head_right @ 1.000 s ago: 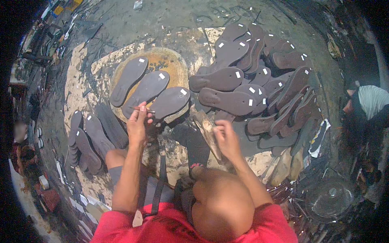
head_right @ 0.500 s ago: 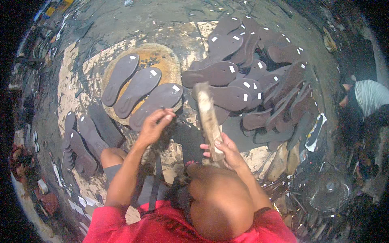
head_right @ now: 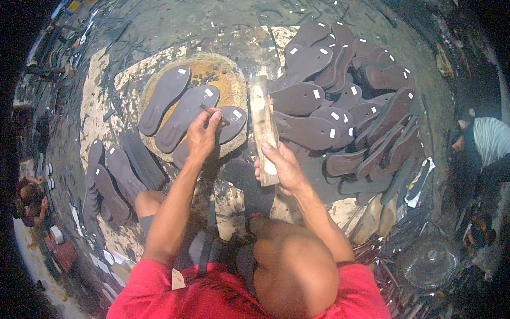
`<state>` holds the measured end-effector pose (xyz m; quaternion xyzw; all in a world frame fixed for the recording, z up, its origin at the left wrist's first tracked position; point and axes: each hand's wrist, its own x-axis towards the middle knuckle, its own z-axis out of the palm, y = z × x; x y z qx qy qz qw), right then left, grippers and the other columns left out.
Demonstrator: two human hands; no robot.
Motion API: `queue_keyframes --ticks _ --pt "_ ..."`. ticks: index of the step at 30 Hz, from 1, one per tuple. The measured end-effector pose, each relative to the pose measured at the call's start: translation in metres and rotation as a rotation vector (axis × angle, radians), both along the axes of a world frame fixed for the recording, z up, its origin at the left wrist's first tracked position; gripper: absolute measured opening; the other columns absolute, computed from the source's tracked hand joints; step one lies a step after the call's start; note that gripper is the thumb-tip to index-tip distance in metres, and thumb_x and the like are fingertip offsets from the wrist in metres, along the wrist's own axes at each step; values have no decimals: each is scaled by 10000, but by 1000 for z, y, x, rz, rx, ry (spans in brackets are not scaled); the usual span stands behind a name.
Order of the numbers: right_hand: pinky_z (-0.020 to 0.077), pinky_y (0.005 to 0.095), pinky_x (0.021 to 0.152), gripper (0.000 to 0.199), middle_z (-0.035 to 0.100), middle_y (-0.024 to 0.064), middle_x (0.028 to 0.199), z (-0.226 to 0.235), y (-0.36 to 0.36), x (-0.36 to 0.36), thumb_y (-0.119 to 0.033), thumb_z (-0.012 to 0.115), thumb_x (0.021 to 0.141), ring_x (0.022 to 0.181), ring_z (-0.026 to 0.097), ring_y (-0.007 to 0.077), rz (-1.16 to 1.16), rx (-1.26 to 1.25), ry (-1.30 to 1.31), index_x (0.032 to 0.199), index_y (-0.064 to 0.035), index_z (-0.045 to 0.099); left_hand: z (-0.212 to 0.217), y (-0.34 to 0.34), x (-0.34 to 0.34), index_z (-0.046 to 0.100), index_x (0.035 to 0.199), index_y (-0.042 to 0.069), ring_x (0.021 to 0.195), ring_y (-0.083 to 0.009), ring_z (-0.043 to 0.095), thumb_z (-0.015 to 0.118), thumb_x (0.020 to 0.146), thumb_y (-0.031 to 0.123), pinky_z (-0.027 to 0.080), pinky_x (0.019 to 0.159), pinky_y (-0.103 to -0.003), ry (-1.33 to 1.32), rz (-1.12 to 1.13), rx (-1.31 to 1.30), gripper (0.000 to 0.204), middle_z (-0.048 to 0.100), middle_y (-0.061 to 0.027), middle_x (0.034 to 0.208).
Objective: The person sits on the floor and uses a wooden block to repeatedly strike and trim the edges of grey shoe soles. They handle the soles one at a time, placing them on a circular wooden board and striking them against the block to shape the edges.
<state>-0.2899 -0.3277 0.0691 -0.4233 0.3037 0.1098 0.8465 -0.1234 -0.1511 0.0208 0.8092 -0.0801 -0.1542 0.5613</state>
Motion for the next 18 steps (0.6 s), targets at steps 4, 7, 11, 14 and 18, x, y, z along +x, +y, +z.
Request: queue_keyframes --ticks 4,7,11,14,18 --pt "617 324 624 384 663 76 862 -12 0 -15 -395 551 1069 696 682 169 16 24 74 1303 -99 481 -12 -5 2 721 1055 22 757 -91 674 668 1013 243 539 712 -284 31 43 19 231 738 -54 818" --pt "604 314 608 399 656 70 862 -24 -1 -25 -403 555 1066 688 676 160 42 -43 95 1302 -91 474 -13 -1 3 724 1038 18 733 -104 672 670 1012 249 534 699 -293 27 34 2 238 735 -54 803" --pt "586 299 599 437 644 58 877 10 -6 -1 -407 572 1059 691 664 142 93 -146 50 1303 -60 467 -8 0 1 737 1049 27 804 -163 724 698 994 257 548 753 -331 -16 -20 92 240 752 -96 923" --pt "585 316 645 431 664 75 891 78 -11 37 -347 601 1049 702 673 158 191 -282 19 1323 -36 484 -8 -3 -2 732 1038 26 823 -249 729 707 980 230 542 766 -373 -275 -34 100 214 749 -151 943" --pt "582 386 682 701 669 140 932 140 -5 50 -525 679 960 757 690 234 -202 -747 -473 1372 -13 437 -18 -3 -8 712 975 8 897 -337 672 734 925 134 523 808 -421 -489 -72 53 137 709 -153 952"
